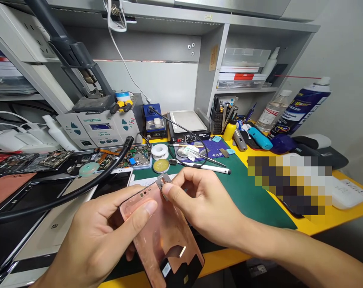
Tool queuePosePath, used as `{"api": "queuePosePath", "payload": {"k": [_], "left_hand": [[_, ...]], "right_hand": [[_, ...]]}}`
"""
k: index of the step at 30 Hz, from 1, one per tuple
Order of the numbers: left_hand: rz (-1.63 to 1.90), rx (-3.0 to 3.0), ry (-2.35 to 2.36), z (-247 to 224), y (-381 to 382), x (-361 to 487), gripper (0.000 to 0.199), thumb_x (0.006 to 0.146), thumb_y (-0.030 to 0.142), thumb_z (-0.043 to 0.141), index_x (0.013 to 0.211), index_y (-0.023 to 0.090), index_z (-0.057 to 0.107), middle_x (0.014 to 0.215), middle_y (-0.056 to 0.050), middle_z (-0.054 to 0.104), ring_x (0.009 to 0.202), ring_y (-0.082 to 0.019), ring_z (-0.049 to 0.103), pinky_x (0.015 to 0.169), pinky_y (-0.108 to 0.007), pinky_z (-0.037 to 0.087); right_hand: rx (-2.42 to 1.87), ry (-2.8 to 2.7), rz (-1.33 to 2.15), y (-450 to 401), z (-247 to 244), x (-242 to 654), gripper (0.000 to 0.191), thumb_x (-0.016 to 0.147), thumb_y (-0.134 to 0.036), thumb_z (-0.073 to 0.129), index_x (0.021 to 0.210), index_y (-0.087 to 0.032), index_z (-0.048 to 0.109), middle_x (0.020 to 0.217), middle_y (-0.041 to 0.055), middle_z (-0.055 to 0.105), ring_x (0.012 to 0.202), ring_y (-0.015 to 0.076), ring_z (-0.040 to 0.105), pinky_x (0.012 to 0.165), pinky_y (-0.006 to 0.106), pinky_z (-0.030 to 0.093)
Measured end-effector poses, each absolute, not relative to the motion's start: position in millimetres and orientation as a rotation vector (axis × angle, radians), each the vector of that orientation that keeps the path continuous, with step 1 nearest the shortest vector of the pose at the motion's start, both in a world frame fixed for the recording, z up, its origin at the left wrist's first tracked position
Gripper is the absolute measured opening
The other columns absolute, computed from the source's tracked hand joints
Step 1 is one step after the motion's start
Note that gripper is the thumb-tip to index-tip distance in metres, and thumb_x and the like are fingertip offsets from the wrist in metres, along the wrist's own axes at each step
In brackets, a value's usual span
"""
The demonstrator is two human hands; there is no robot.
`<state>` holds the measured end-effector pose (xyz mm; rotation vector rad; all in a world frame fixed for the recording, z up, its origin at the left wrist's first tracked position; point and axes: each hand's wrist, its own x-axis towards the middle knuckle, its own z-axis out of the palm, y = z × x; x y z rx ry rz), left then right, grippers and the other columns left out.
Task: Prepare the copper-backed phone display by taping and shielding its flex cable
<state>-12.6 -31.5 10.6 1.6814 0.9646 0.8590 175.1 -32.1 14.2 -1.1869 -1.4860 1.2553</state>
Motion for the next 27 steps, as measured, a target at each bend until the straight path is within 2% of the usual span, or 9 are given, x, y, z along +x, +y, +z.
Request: {"api": "queuePosePath", "payload": {"k": [10, 15, 19, 23, 27], "left_hand": [[0.851, 1.763, 0.974, 10.6, -28.2, -10.9, 0.034, 0.090, 0.034, 0.053, 0.064, 0.021, 0.036, 0.060, 0.001, 0.056, 0.051, -0.010, 0.046, 0.048, -0.022, 0.037], [0.849, 1.761, 0.980, 11.9, -29.1, -11.9, 0.034, 0.089, 0.035, 0.054, 0.064, 0.021, 0.037, 0.063, 0.000, 0.060, 0.052, -0.011, 0.047, 0.048, -0.022, 0.038], [0.841, 1.744, 0.975, 10.4, -30.1, -12.2, 0.030, 0.090, 0.035, 0.055, 0.067, 0.020, 0.044, 0.061, 0.001, 0.058, 0.052, -0.010, 0.048, 0.050, -0.022, 0.041], [0.828, 1.629, 0.934, 8.0, -29.1, -13.3, 0.020, 0.092, 0.034, 0.055, 0.080, 0.019, 0.056, 0.057, 0.004, 0.055, 0.047, -0.009, 0.046, 0.049, -0.020, 0.042], [0.807, 1.560, 0.896, 6.6, -26.9, -15.5, 0.022, 0.093, 0.036, 0.054, 0.082, 0.018, 0.060, 0.060, 0.004, 0.052, 0.049, -0.009, 0.047, 0.047, -0.019, 0.042]], "right_hand": [[-1.197, -1.485, 1.268, -31.7, 17.0, 173.7, 0.032, 0.091, -0.038, 0.062, 0.069, -0.017, 0.053, 0.066, -0.0006, 0.057, 0.061, 0.0113, 0.048, 0.056, 0.024, 0.040], [-1.195, -1.477, 1.268, -32.0, 16.3, 173.2, 0.031, 0.091, -0.037, 0.062, 0.069, -0.017, 0.052, 0.065, -0.0016, 0.055, 0.060, 0.0108, 0.047, 0.056, 0.024, 0.039], [-1.185, -1.484, 1.264, -33.9, 15.8, 174.0, 0.031, 0.091, -0.037, 0.062, 0.069, -0.017, 0.053, 0.065, -0.0017, 0.055, 0.061, 0.0112, 0.048, 0.057, 0.024, 0.040], [-1.139, -1.468, 1.239, -35.3, 16.0, 174.2, 0.030, 0.091, -0.036, 0.063, 0.070, -0.018, 0.053, 0.068, -0.0017, 0.055, 0.063, 0.0116, 0.049, 0.060, 0.025, 0.042], [-1.126, -1.467, 1.223, -35.9, 17.4, 173.7, 0.030, 0.091, -0.035, 0.063, 0.069, -0.018, 0.053, 0.068, -0.0015, 0.055, 0.063, 0.0117, 0.048, 0.059, 0.025, 0.041]]}}
